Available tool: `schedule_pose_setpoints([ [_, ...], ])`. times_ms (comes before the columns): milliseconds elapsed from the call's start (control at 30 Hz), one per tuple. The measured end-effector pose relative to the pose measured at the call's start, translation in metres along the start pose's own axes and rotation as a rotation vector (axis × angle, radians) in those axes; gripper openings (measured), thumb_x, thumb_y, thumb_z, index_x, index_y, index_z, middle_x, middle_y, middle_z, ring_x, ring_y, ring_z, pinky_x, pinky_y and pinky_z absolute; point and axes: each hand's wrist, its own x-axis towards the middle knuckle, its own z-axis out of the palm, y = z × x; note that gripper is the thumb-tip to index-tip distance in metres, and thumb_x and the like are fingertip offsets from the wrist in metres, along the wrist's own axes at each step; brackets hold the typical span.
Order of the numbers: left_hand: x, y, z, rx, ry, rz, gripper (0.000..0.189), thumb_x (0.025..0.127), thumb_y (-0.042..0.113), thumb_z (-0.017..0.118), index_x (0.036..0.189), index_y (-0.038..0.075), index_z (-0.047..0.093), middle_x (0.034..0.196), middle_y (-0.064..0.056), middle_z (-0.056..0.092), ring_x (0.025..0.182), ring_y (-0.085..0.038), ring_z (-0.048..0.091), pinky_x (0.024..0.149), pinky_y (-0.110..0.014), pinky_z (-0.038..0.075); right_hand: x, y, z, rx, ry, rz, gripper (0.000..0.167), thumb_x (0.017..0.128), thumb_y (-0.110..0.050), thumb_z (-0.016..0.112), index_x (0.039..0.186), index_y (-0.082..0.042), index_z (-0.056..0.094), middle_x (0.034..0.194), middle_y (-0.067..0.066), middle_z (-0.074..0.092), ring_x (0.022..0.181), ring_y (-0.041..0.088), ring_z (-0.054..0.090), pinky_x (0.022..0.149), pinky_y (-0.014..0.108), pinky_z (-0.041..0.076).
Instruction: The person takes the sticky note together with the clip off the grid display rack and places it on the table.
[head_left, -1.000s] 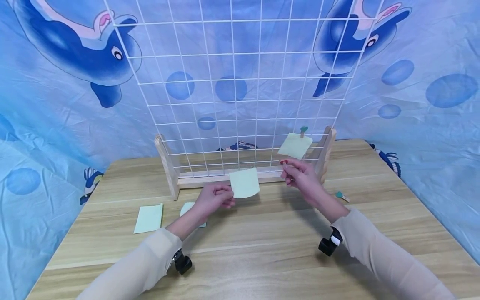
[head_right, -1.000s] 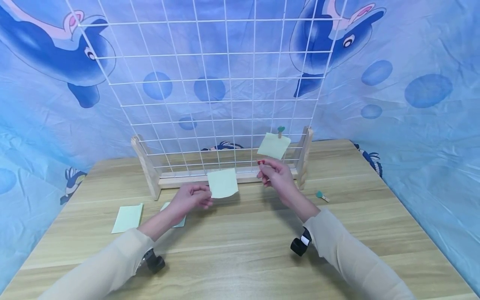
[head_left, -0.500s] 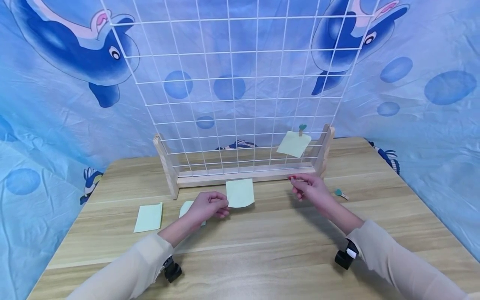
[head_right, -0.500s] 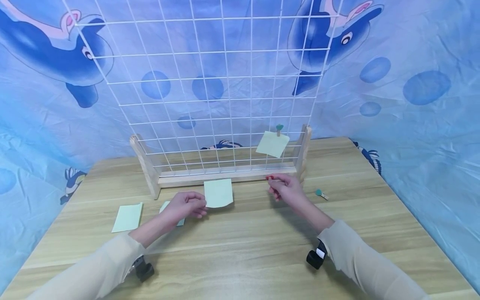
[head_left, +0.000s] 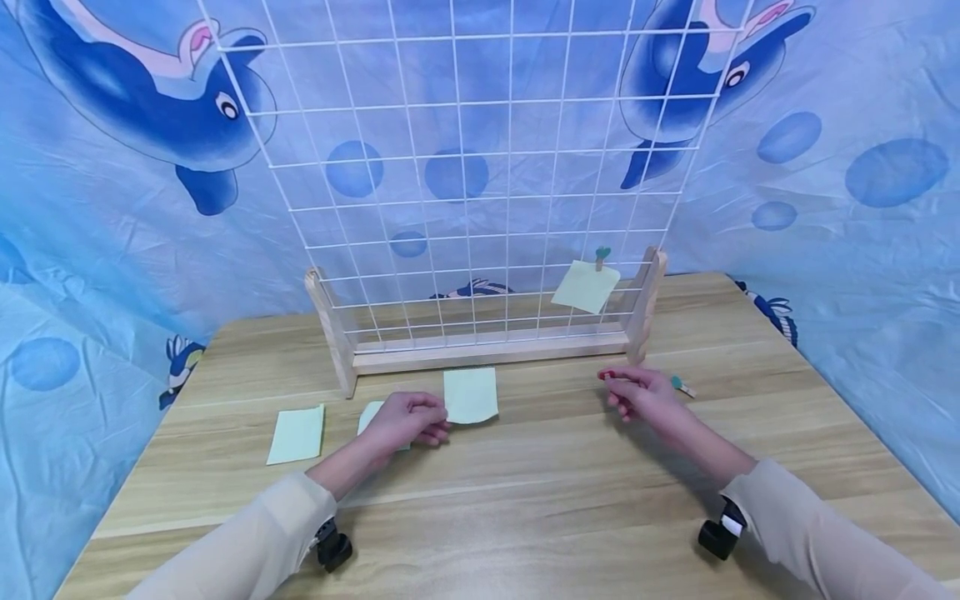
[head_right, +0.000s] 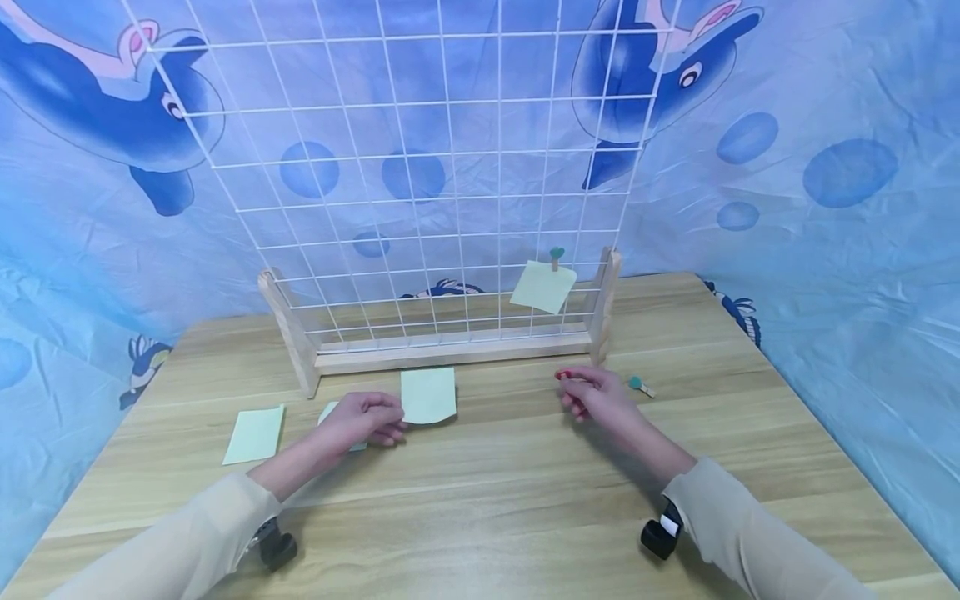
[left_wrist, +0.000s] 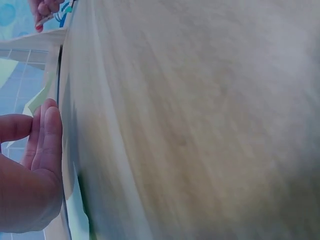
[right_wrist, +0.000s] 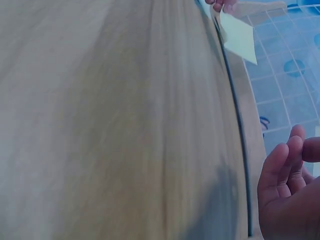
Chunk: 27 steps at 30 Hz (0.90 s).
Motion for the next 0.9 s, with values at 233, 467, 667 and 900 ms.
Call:
schedule_pose_setpoints([
  [233, 0.002, -0.007, -0.001, -0.006, 0.000, -0.033, 0.022, 0.093, 0.004, 0.057, 0.109, -0.011, 0.060, 0.085, -0.012, 0.071, 0.071, -0.017, 0.069, 0.066, -0.027, 0.059, -0.010, 0.005, -0.020, -0.093, 0.028, 0.074, 0.040, 0.098, -0.011, 0.051, 0.131, 0.013, 0.047, 0.074, 0.000, 0.059, 0.062, 0.007, 0.053, 0.054, 0.022, 0.050],
  [467, 0.001, -0.010, -0.004, 0.009, 0.003, -0.048, 0.022, 0.091, 0.002, 0.059, 0.108, -0.011, 0.060, 0.084, -0.012, 0.071, 0.068, -0.016, 0.069, 0.063, -0.026, 0.059, -0.014, 0.011, -0.035, -0.146, 0.041, 0.139, 0.042, 0.098, -0.012, 0.052, 0.130, 0.015, 0.046, 0.072, -0.003, 0.058, 0.058, 0.005, 0.053, 0.052, 0.022, 0.050],
  [667, -0.001, -0.011, -0.007, 0.040, 0.005, -0.052, 0.022, 0.091, 0.002, 0.058, 0.108, -0.012, 0.060, 0.083, -0.012, 0.071, 0.066, -0.015, 0.068, 0.061, -0.025, 0.058, -0.018, 0.015, -0.042, -0.169, 0.045, 0.157, 0.040, 0.098, -0.013, 0.052, 0.126, 0.016, 0.049, 0.069, -0.004, 0.058, 0.056, 0.005, 0.053, 0.052, 0.022, 0.051],
  [900, -0.006, -0.004, -0.007, 0.100, -0.011, -0.054, 0.023, 0.092, 0.004, 0.059, 0.108, -0.012, 0.060, 0.082, -0.012, 0.071, 0.064, -0.015, 0.067, 0.060, -0.027, 0.059, -0.024, 0.014, -0.043, -0.223, 0.047, 0.172, 0.040, 0.097, -0.013, 0.054, 0.124, 0.016, 0.051, 0.070, -0.002, 0.060, 0.054, 0.007, 0.053, 0.051, 0.023, 0.051],
])
